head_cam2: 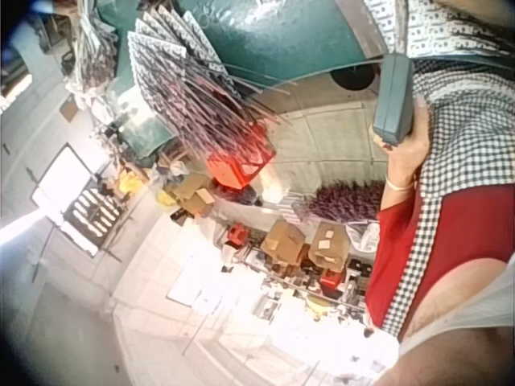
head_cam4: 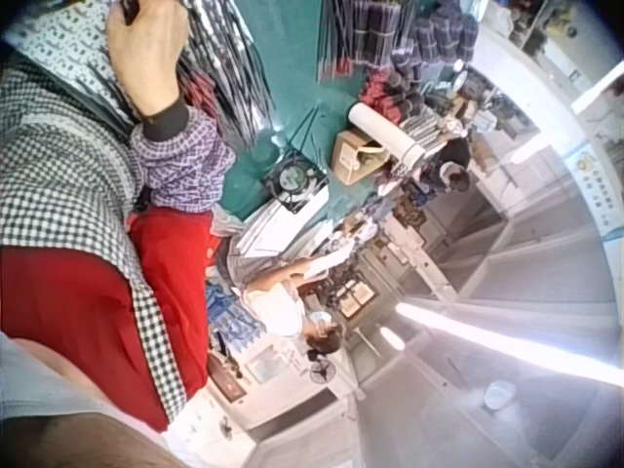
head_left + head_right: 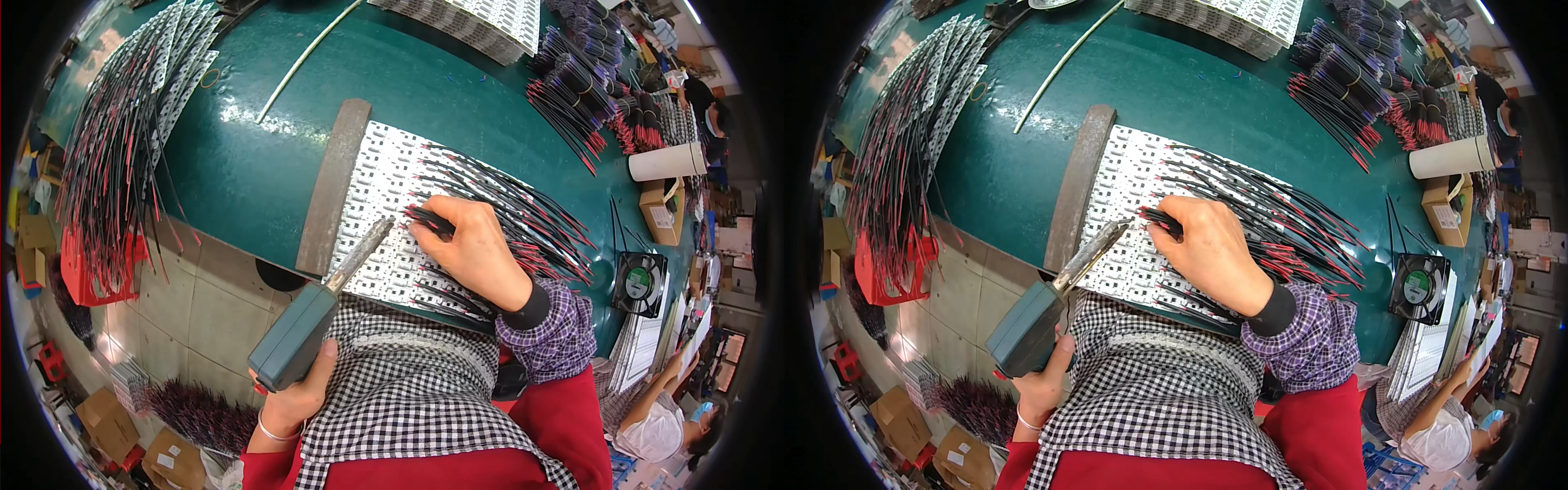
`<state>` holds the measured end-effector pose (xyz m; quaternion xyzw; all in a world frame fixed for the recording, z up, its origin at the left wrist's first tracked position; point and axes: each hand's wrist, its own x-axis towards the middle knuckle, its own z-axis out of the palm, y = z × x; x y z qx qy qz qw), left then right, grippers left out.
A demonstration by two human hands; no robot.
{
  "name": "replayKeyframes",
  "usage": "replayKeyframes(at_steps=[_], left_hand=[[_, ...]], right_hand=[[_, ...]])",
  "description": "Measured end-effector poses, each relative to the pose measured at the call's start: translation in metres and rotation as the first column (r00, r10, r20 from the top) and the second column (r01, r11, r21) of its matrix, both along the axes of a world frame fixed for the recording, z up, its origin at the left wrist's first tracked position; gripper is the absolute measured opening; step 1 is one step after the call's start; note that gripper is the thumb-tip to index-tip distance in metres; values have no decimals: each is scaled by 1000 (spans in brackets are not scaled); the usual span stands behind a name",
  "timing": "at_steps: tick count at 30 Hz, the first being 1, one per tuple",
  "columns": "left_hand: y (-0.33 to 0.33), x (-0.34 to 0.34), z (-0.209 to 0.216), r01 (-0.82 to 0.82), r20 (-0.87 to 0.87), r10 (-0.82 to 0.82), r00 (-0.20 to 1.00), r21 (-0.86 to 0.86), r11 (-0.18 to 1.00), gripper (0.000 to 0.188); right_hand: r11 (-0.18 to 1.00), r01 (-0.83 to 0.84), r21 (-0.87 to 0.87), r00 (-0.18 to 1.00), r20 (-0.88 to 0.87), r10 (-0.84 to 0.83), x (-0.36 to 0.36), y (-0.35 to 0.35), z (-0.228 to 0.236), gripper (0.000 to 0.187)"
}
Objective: The person solders wires onto a circuit board panel using a soldering tool. After stacking the completed panel with others, the person positions wires on a new circuit board panel and solders them.
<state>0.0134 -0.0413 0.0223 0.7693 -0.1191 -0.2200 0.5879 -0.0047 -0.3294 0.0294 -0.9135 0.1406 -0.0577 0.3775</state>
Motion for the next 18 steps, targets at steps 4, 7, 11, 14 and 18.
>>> replayKeyframes(at_steps=[4,7,11,14,18], left_hand=[[2,-1,0,5,39,-6,999,22,1000,30],[-3,0,0,-51,133,57,989,-42,998,21],[7,-2,2,-30,49,33,998,-54,998,33],[13,-4,-3,-33,-18,32,999,-51,998,34],[9,-4,0,-3,50,6,999,-55,998,35]], right_hand=[[997,-66,-28,997,-47,64,-4,-2,9,16],[989,-86,-122,957,265,116,-10,1,11,14],[999,0,-48,961,275,13,-16,12,22,19],[992,6,127,976,215,-33,-15,23,21,18],[995,4,96,993,120,-16,-15,20,3,13]])
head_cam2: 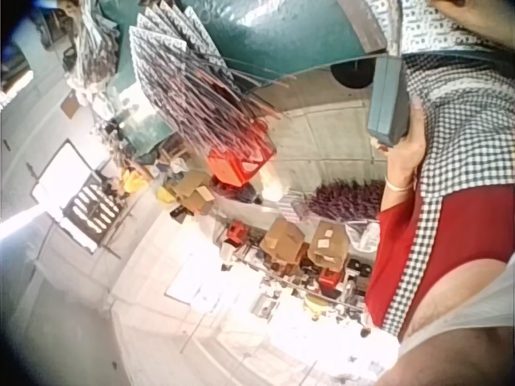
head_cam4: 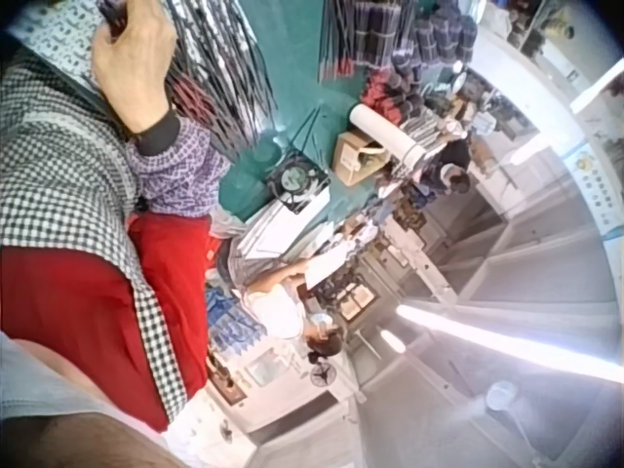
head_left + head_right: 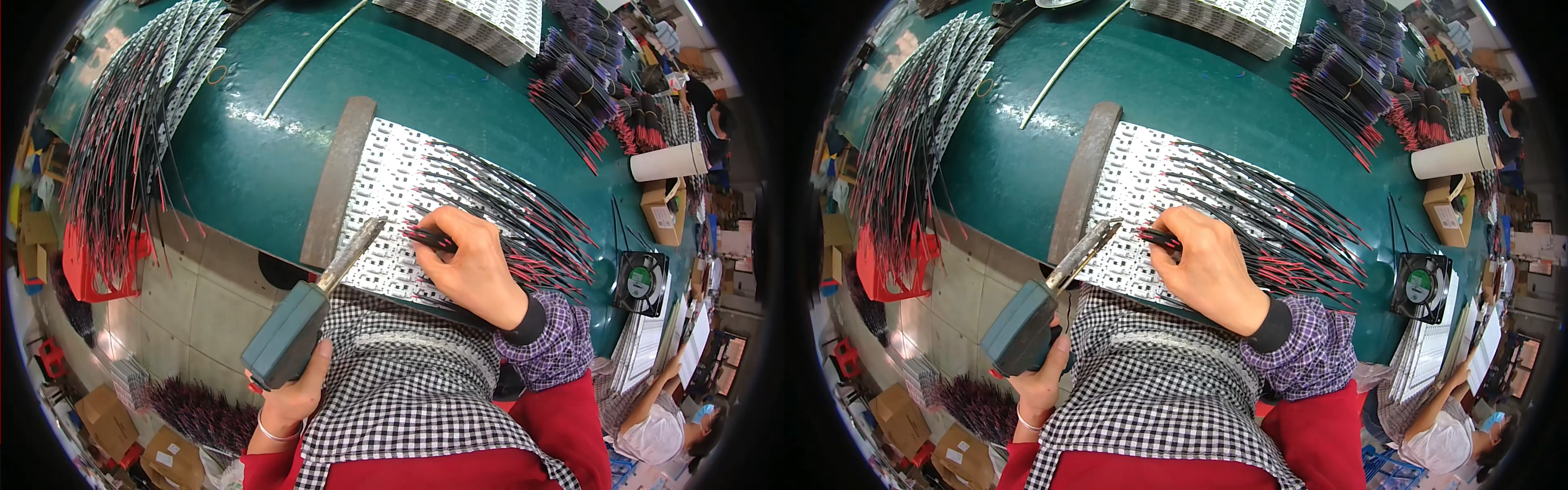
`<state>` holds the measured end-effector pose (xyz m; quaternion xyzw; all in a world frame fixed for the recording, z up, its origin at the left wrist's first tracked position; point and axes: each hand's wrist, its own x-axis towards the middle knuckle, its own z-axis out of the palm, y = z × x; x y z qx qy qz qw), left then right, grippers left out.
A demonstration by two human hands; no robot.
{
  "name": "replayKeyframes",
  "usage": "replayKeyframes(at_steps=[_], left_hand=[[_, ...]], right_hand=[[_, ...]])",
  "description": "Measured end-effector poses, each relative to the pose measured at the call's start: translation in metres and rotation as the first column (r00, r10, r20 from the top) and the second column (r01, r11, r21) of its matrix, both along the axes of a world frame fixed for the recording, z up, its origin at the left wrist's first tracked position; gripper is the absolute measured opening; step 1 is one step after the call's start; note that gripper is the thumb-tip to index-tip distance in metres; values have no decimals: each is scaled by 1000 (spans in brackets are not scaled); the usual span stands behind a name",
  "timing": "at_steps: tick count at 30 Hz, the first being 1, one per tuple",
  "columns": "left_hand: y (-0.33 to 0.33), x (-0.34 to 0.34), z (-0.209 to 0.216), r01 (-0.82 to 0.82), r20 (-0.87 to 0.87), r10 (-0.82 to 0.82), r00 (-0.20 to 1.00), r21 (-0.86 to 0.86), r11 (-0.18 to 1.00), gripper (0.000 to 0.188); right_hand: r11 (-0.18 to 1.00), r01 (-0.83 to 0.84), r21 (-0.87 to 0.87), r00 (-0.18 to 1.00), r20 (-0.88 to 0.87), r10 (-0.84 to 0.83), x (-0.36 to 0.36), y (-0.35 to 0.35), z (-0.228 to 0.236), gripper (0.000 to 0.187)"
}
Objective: The person solders wires onto a circuit board panel using a soldering tool. After stacking the completed panel with others, the person positions wires on a new circuit board panel and solders them.
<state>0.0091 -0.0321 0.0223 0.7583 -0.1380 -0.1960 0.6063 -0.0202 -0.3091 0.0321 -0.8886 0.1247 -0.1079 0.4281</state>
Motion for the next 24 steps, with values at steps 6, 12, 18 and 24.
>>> replayKeyframes(at_steps=[6,12,18,24], left_hand=[[2,-4,-2,0,-65,4,998,57,998,36],[1,-1,-2,62,-47,-57,997,108,992,33],[-9,2,-11,18,192,-36,981,92,996,14],[-12,4,-5,40,79,-45,996,73,997,19]], right_hand=[[999,2,-39,997,-82,-5,1,-1,-4,14],[998,-3,-65,998,-61,-1,0,-2,-6,13],[997,-3,-83,997,-78,-4,0,-2,-7,14],[994,-17,-110,993,-116,4,1,-3,-3,16]])
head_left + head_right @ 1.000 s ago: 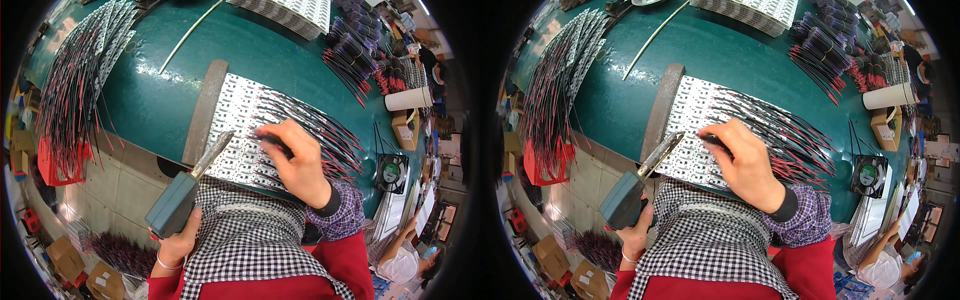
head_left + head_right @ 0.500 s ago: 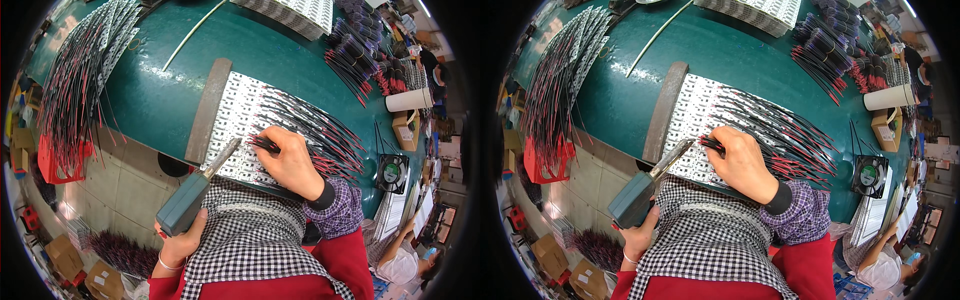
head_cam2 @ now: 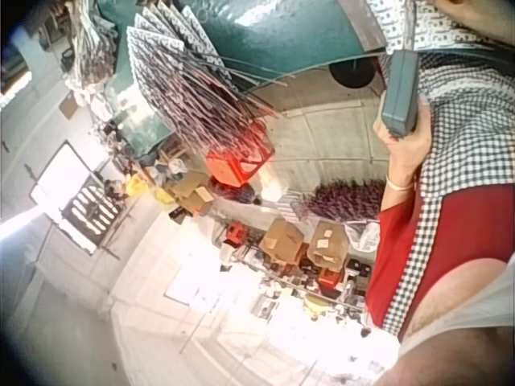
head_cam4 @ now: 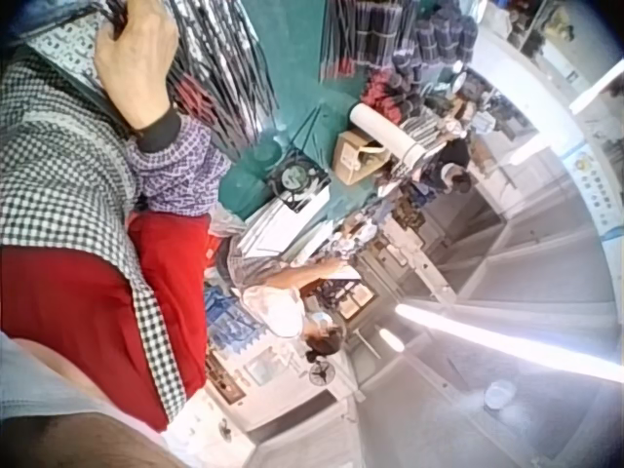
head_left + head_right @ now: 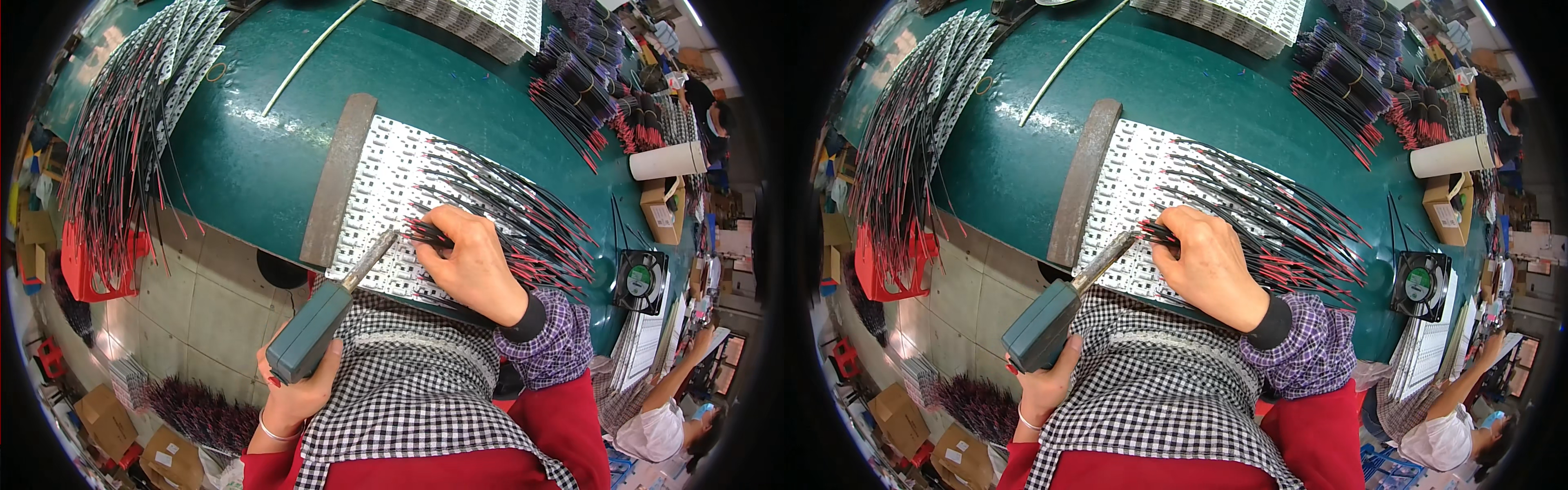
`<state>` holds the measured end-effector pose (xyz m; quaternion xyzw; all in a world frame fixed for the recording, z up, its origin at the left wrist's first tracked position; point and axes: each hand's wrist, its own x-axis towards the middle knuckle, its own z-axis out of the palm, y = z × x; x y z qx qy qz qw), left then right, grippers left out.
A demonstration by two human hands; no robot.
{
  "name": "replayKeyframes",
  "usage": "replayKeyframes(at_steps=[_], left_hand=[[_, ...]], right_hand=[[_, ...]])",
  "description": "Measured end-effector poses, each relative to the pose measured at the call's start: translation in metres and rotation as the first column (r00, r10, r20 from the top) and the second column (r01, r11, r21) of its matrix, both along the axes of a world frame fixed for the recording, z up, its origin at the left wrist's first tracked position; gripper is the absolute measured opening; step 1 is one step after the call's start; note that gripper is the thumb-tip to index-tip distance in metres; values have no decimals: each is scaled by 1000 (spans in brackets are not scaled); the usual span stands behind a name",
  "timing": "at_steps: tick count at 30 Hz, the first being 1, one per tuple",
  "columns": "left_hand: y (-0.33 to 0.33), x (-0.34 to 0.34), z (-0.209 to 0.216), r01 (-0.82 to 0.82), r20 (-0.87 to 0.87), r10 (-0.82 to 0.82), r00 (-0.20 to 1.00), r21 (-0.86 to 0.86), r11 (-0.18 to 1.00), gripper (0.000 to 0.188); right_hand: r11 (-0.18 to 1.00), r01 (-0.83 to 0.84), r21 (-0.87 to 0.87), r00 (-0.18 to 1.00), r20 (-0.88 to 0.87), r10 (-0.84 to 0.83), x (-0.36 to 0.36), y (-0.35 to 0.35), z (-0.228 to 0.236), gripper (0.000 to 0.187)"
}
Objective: The person solders wires onto a circuit board panel using a soldering tool. After stacking the completed panel with others, the person positions wires on a new circuit board panel and solders them.
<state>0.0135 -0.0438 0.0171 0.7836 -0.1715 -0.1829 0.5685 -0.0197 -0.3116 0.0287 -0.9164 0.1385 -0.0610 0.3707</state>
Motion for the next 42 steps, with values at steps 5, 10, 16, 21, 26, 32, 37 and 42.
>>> replayKeyframes(at_steps=[5,10,16,21,26,32,37,42], left_hand=[[2,-2,1,9,42,-10,999,28,1000,19],[7,-6,1,-40,58,38,998,30,999,17],[10,-8,0,-3,-39,5,999,58,998,25],[3,-5,-8,-8,79,11,997,-42,999,17],[8,-2,0,36,62,-38,997,27,999,17],[24,-14,-9,-87,-41,86,995,-32,996,24],[4,-11,2,-216,-224,197,955,-64,974,28],[14,-3,-43,-325,-165,302,939,-137,936,56]], right_hand=[[1000,11,-8,1000,2,-11,0,0,0,17],[1000,13,0,1000,10,-13,1,-1,-1,17],[1000,-3,16,1000,-3,3,3,-5,0,16],[999,-33,28,996,-80,35,3,-8,3,18],[999,-30,40,999,-38,32,0,-6,-5,19],[997,-43,57,998,43,41,8,-4,-3,17],[997,-78,-5,991,113,78,-1,-19,-10,16],[925,90,-370,956,292,23,-25,-32,-11,18]])
